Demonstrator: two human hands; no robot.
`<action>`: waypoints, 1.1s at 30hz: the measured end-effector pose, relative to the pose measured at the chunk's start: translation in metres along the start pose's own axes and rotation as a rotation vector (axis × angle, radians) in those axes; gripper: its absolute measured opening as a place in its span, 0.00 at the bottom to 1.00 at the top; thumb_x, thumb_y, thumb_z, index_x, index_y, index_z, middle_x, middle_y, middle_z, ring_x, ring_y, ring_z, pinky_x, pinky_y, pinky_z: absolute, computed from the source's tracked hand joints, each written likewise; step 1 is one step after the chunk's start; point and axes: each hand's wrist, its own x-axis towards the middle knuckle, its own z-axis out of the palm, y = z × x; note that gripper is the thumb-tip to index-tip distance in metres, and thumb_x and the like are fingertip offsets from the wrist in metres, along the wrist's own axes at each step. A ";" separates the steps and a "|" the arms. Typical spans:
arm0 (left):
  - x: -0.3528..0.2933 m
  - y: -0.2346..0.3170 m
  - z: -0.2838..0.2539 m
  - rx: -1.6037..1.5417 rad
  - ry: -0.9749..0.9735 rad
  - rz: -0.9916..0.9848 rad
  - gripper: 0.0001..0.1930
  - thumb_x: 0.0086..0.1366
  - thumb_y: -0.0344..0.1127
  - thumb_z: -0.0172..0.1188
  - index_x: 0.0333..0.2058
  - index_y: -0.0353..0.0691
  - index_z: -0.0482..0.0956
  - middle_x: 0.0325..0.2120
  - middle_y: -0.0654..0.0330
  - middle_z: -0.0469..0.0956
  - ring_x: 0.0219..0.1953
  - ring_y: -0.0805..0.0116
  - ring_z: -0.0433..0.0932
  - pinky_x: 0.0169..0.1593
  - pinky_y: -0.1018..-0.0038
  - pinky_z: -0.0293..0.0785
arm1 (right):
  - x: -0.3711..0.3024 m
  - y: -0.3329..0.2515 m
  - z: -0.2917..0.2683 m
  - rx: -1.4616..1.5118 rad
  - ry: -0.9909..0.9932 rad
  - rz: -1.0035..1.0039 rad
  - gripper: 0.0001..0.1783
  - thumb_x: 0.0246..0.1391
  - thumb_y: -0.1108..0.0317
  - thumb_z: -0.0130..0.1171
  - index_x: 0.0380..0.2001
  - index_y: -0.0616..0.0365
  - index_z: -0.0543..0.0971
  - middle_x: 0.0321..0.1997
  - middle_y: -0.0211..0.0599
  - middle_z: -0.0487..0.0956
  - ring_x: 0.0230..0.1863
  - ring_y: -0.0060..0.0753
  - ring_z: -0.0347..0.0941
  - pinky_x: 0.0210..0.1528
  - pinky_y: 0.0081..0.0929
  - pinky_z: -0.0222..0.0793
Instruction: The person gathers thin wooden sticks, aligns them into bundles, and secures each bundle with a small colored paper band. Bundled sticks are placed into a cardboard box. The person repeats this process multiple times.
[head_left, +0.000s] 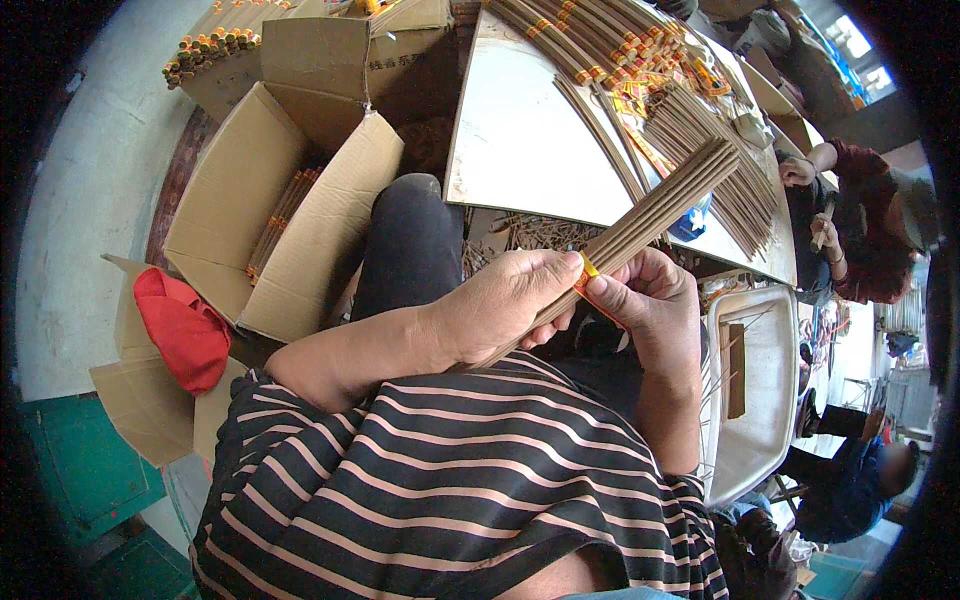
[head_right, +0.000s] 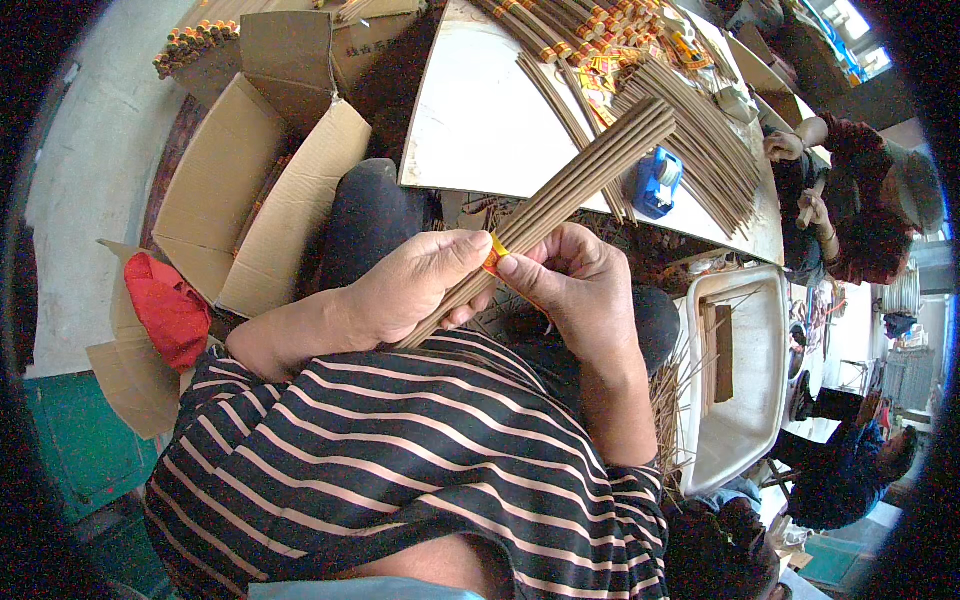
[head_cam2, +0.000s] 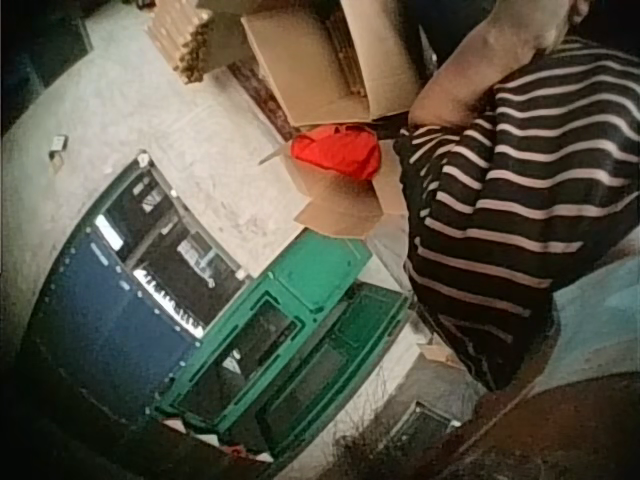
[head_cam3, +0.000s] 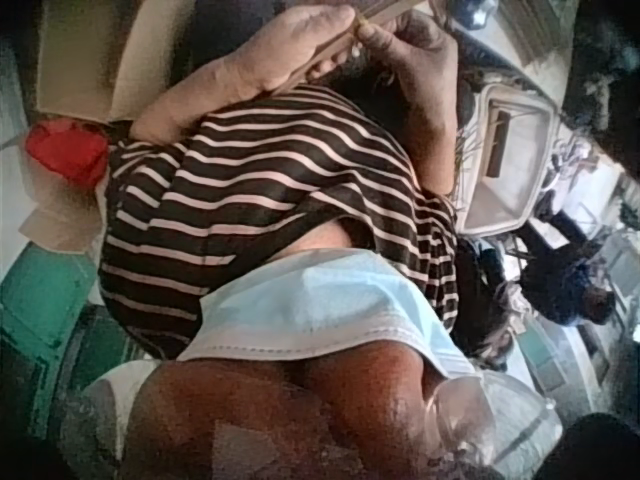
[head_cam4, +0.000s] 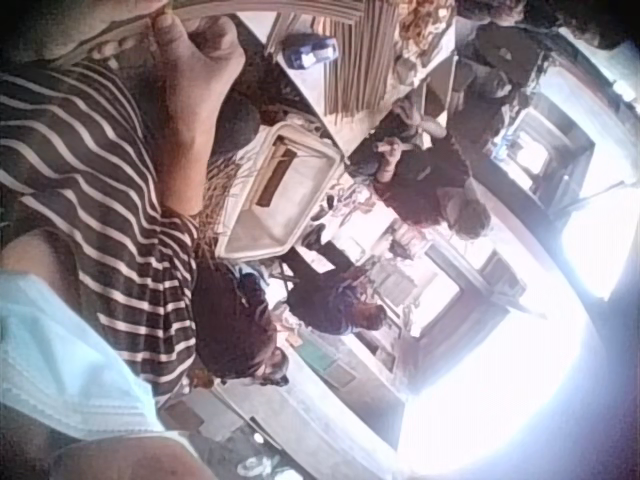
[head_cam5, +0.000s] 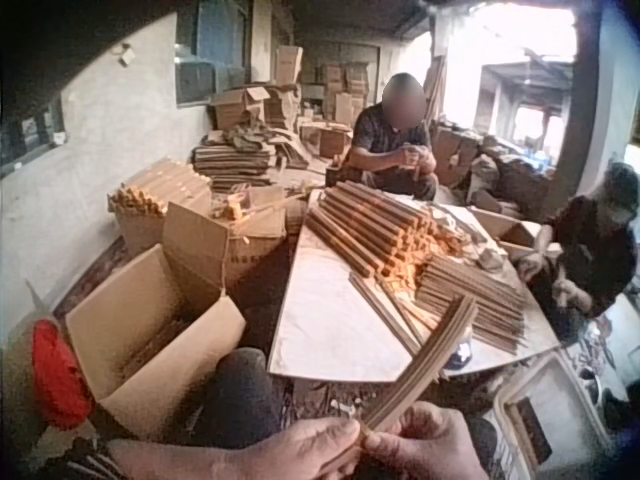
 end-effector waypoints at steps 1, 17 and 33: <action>0.000 0.000 0.000 0.003 -0.004 0.005 0.20 0.68 0.51 0.36 0.36 0.39 0.68 0.20 0.66 0.67 0.19 0.81 0.64 0.22 0.87 0.62 | 0.000 0.000 0.000 0.005 -0.005 0.001 0.09 0.44 0.71 0.65 0.25 0.61 0.74 0.23 0.24 0.75 0.23 0.11 0.65 0.23 0.09 0.60; -0.001 0.007 0.003 -0.043 -0.005 -0.016 0.20 0.68 0.50 0.36 0.36 0.39 0.69 0.20 0.65 0.68 0.19 0.80 0.65 0.22 0.86 0.63 | 0.003 0.001 -0.007 -0.056 -0.044 -0.038 0.10 0.44 0.71 0.66 0.23 0.60 0.74 0.22 0.22 0.73 0.22 0.11 0.63 0.23 0.09 0.59; 0.000 0.006 0.003 -0.074 0.115 -0.028 0.18 0.69 0.47 0.37 0.35 0.39 0.68 0.18 0.66 0.67 0.17 0.81 0.65 0.19 0.87 0.64 | 0.021 0.029 -0.008 -0.339 0.114 -0.487 0.14 0.40 0.66 0.68 0.25 0.61 0.74 0.22 0.27 0.72 0.23 0.18 0.66 0.27 0.14 0.63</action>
